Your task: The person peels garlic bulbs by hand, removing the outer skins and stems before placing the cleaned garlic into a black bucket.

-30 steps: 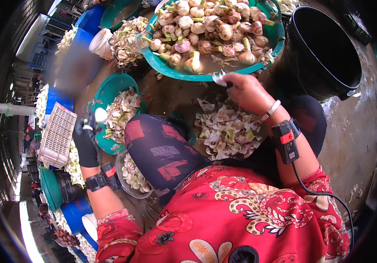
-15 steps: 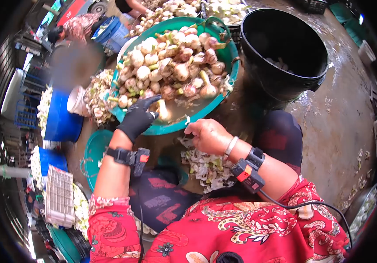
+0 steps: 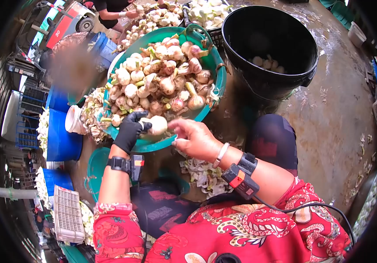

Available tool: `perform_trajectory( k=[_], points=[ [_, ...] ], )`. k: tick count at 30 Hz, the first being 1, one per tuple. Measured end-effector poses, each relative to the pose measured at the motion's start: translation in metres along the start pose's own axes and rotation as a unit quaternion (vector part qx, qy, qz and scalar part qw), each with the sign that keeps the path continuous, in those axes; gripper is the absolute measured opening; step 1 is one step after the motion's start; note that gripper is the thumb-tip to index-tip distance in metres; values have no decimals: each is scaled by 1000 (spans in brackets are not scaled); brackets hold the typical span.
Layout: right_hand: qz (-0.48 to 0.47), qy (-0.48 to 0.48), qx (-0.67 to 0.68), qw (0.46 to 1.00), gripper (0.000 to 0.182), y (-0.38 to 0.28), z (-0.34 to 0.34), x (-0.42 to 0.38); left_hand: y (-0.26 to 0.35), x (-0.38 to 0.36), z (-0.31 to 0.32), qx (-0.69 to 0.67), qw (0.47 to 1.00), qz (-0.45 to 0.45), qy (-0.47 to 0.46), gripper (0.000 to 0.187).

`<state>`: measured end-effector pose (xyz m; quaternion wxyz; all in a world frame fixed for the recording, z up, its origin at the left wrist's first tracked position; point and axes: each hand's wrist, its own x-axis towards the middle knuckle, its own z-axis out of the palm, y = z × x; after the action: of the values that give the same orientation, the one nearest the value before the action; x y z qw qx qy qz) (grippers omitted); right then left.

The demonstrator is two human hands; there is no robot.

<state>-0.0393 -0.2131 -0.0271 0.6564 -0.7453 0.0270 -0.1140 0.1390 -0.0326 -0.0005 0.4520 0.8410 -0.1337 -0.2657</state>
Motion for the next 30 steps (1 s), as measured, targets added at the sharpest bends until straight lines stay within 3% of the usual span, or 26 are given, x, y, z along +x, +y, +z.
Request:
perform_trajectory(
  k=[1, 3, 5, 7, 9, 12, 19, 21, 24, 27, 29, 30],
  points=[
    [-16, -10, 26, 999, 63, 0, 3, 1, 8, -17, 1, -57, 998, 15, 4, 40],
    [-85, 11, 46, 995, 80, -9, 9, 0, 9, -47, 12, -146, 989, 23, -6, 34],
    [-98, -8, 83, 992, 85, -9, 12, 1, 13, -75, 37, -292, 955, 42, -20, 30],
    [-79, 9, 97, 992, 72, -3, 15, 4, 1, -89, 42, -277, 957, 63, -62, 29],
    [51, -42, 329, 942, 62, -2, 18, -3, 6, -102, 56, -284, 953, 103, 21, 30],
    [83, -55, 395, 913, 55, 3, 15, -5, 15, -110, 60, -251, 961, 114, 35, 28],
    [109, -56, 390, 913, 49, 3, 18, -12, 6, -111, 64, -293, 950, 107, 26, 19],
    [134, -45, 458, 878, 47, 5, 20, -12, 4, -110, 65, -340, 936, 93, 7, 18],
    [156, -64, 492, 854, 50, 3, 17, -10, 20, -118, 69, -295, 949, 90, 61, 17],
    [146, -65, 493, 855, 53, -9, 12, -10, 19, -120, 70, -295, 949, 94, 61, 18],
    [109, -72, 453, 882, 55, -10, 11, -14, 8, -116, 70, -137, 963, 214, 89, 20],
    [72, -81, 411, 905, 57, -10, 11, -16, 4, -116, 68, -139, 963, 212, 89, 20]
  ],
)
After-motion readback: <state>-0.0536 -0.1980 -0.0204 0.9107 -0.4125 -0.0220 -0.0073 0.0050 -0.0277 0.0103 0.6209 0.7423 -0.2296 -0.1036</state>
